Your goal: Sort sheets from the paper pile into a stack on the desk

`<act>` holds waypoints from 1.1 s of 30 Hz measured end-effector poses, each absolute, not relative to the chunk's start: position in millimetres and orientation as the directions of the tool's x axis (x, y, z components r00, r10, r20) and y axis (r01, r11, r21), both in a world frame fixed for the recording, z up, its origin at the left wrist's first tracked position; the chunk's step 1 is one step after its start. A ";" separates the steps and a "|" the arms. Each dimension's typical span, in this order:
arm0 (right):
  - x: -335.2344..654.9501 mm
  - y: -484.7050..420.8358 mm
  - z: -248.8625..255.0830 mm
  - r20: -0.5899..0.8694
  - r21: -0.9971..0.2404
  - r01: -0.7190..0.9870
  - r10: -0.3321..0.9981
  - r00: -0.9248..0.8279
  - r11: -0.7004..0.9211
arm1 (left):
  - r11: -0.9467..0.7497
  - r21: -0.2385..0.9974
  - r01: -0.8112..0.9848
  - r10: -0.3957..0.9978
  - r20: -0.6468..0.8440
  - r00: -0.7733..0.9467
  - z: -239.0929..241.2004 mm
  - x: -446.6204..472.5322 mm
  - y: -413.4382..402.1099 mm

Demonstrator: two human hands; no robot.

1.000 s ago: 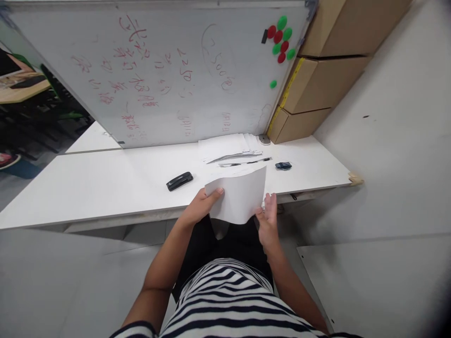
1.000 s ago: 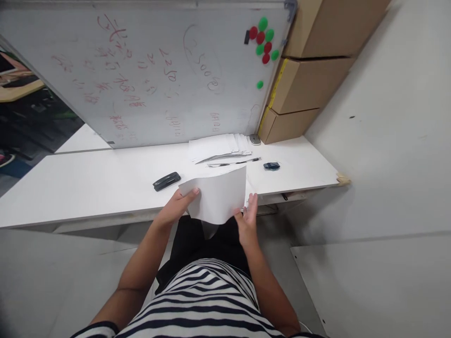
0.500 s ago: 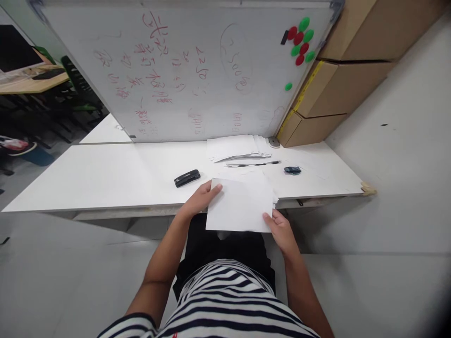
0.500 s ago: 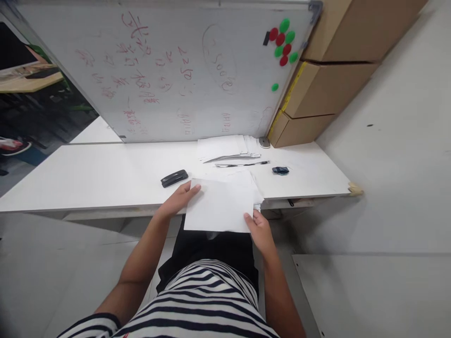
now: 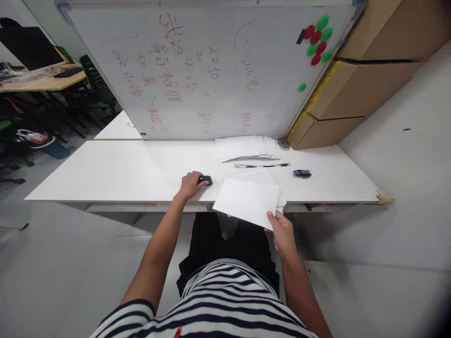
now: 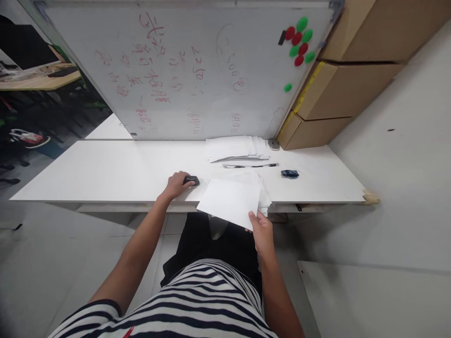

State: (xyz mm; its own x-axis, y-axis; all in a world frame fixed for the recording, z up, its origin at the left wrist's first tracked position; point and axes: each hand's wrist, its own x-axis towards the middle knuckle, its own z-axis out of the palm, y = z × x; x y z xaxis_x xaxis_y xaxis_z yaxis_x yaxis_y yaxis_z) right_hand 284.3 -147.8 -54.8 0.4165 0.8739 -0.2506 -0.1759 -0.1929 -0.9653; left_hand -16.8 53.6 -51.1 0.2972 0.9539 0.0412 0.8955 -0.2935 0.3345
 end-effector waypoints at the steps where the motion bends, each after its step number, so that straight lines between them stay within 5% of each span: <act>1: 280.6 -145.3 -55.4 -0.255 -0.964 -0.173 0.877 0.408 -0.199 | -0.310 0.369 0.876 0.948 0.050 0.315 -50.5 -19.1 51.9; 9: 262.0 -132.7 -63.7 -0.257 -0.962 -0.180 0.900 0.353 -0.204 | -0.335 0.578 0.744 0.914 0.008 0.406 -41.1 -26.0 32.5; 20: 243.9 -134.9 -68.2 -0.271 -0.956 -0.182 0.928 0.255 -0.229 | -0.220 0.538 0.814 0.883 -0.245 0.401 -4.5 -10.0 36.9; 27: 246.1 -135.1 -74.2 -0.264 -0.960 -0.160 0.932 0.248 -0.230 | -0.190 0.365 0.911 0.982 0.082 0.172 -32.6 37.9 64.8; 33: 244.7 -134.0 -68.8 -0.253 -0.965 -0.133 0.939 0.235 -0.226 | -0.306 0.291 0.906 0.943 0.224 0.247 -64.6 52.1 66.9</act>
State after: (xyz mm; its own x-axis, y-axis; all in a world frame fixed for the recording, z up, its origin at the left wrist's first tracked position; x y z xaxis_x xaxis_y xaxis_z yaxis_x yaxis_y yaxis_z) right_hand 244.7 -134.0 -68.8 0.2350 0.9386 -0.2525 -0.1331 -0.2263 -0.9649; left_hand 52.1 66.9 -64.6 0.2467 0.9429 0.2238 0.9063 -0.3062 0.2912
